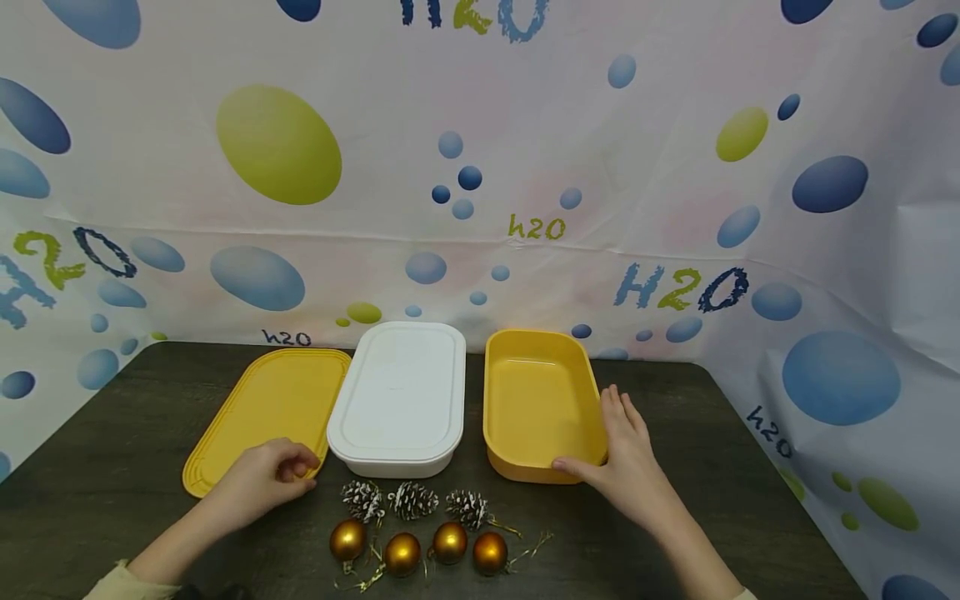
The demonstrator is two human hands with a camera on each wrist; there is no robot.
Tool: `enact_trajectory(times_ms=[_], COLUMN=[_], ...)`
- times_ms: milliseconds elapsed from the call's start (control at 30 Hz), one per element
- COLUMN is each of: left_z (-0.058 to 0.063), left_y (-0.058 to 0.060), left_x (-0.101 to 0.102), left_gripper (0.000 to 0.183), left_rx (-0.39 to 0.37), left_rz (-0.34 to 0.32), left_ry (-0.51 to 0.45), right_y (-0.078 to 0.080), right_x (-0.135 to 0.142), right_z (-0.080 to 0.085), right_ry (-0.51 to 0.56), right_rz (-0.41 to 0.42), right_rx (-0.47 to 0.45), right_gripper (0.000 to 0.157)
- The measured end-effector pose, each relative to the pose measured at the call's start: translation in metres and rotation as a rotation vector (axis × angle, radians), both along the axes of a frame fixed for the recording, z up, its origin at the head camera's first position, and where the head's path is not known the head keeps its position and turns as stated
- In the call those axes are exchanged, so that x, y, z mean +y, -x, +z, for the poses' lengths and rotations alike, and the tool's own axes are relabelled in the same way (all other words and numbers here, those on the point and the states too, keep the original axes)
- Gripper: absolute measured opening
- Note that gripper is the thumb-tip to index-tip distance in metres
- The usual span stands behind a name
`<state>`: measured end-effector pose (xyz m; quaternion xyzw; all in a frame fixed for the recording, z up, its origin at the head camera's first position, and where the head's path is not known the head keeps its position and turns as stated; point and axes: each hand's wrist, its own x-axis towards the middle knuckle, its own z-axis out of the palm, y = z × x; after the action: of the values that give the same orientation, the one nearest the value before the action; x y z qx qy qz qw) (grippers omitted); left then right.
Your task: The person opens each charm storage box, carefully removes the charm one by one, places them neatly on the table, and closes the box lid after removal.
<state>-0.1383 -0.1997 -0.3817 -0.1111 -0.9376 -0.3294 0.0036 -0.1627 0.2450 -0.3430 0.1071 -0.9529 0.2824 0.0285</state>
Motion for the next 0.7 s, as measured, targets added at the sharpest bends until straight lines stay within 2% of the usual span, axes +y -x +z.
enact_trajectory(times_ms=[200, 400, 567, 700], left_z=[0.002, 0.005, 0.018, 0.031], left_y=[0.002, 0.002, -0.001, -0.004], left_x=[0.002, 0.004, 0.004, 0.003], left_gripper=[0.018, 0.019, 0.019, 0.02], left_rx=[-0.013, 0.007, 0.021, 0.066], left_rz=[-0.013, -0.01, 0.074, 0.164], left_ry=[0.036, 0.048, 0.062, 0.073], right_y=[0.001, 0.002, 0.002, 0.002], right_x=[0.007, 0.009, 0.009, 0.009], right_z=[-0.005, -0.009, -0.01, -0.011], right_ry=[-0.054, -0.03, -0.015, -0.016], right_rz=[-0.03, -0.005, 0.01, 0.008], right_rx=[-0.089, -0.144, -0.175, -0.188], right_gripper=[0.121, 0.117, 0.114, 0.114])
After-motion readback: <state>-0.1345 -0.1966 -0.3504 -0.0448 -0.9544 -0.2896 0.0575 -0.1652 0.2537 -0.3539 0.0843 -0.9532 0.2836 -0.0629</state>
